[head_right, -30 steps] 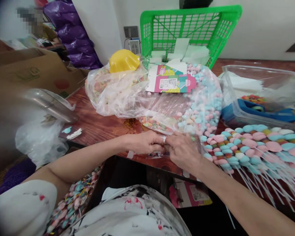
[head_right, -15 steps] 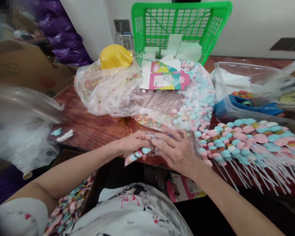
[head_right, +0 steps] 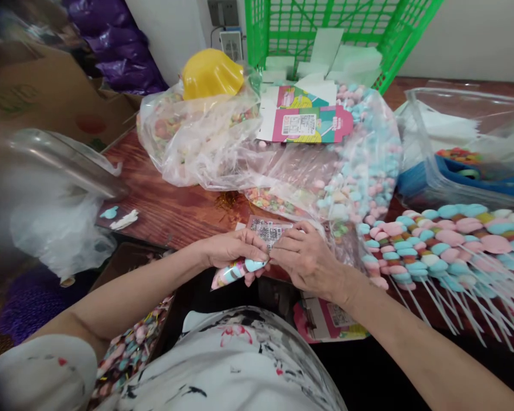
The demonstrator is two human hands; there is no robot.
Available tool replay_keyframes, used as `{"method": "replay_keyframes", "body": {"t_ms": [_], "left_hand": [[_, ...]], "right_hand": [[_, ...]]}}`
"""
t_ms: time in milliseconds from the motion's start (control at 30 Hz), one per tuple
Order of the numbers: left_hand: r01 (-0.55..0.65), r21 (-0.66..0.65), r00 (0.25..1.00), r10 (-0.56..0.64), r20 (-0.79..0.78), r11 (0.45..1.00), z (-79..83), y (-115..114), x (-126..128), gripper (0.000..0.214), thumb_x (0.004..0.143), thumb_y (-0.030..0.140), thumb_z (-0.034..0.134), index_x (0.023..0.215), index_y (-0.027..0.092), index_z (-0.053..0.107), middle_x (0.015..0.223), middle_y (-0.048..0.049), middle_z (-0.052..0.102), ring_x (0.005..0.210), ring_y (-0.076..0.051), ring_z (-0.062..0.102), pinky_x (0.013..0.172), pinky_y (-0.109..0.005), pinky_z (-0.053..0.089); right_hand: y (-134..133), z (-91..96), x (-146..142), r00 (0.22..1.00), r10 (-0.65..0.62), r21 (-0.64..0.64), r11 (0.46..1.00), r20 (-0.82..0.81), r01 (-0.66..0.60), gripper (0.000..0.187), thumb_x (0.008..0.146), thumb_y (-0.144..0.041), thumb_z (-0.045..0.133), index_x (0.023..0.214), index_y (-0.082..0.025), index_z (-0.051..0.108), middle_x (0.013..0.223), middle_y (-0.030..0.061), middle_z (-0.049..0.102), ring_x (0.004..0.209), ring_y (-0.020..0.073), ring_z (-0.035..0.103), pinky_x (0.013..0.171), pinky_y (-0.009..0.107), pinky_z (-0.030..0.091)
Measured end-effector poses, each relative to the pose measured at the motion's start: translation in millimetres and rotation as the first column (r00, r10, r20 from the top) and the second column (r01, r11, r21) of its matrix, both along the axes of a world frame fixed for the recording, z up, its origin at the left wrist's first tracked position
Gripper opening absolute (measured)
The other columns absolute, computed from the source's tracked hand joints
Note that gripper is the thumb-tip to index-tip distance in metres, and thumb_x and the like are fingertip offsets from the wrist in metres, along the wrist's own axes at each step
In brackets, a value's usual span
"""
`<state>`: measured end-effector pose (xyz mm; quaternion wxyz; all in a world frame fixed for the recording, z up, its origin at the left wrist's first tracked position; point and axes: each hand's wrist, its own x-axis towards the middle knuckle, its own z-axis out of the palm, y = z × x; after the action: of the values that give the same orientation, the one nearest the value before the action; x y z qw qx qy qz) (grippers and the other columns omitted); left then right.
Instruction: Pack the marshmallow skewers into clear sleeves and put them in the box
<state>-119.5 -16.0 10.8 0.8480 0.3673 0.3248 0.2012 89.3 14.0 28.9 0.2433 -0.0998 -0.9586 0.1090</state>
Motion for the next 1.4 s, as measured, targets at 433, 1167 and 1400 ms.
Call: {"method": "replay_keyframes", "body": {"t_ms": [433, 1167, 1400], "left_hand": [[0.634, 0.670, 0.406, 0.572, -0.713, 0.385, -3.1, -46, -23, 0.020, 0.084, 0.012, 0.043, 0.085, 0.009, 0.063, 0.086, -0.0123, 0.064, 0.077, -0.021, 0.061, 0.072, -0.034, 0.050], [-0.913, -0.201, 0.360, 0.933, 0.010, 0.355, -5.8, -27, -79, 0.008, 0.067, 0.015, 0.062, 0.070, 0.008, 0.065, 0.062, -0.0075, 0.066, 0.055, -0.018, 0.065, 0.066, -0.036, 0.057], [-0.864, -0.293, 0.413, 0.909, 0.054, 0.409, -8.7, -21, -69, 0.011, 0.075, 0.012, 0.054, 0.072, 0.008, 0.064, 0.062, -0.0073, 0.065, 0.052, -0.016, 0.062, 0.067, -0.036, 0.057]], "right_hand": [[5, -33.2, -64, 0.970, -0.108, -0.299, 0.938, 0.219, 0.172, 0.023, 0.086, -0.016, 0.051, 0.070, -0.020, 0.067, 0.069, 0.0022, 0.067, 0.067, 0.0149, 0.057, 0.066, 0.028, 0.037], [52, -56.8, -123, 0.655, -0.706, 0.100, 0.697, 0.269, 0.710, 0.028, 0.086, -0.014, 0.041, 0.104, -0.011, 0.061, 0.095, 0.0150, 0.067, 0.087, 0.0272, 0.061, 0.074, 0.035, 0.039], [50, -52.3, -86, 0.722, -0.692, -0.411, 0.666, -0.026, 0.623, 0.021, 0.082, -0.023, 0.049, 0.092, -0.019, 0.067, 0.087, 0.0066, 0.069, 0.077, 0.0208, 0.062, 0.070, 0.032, 0.045]]}}
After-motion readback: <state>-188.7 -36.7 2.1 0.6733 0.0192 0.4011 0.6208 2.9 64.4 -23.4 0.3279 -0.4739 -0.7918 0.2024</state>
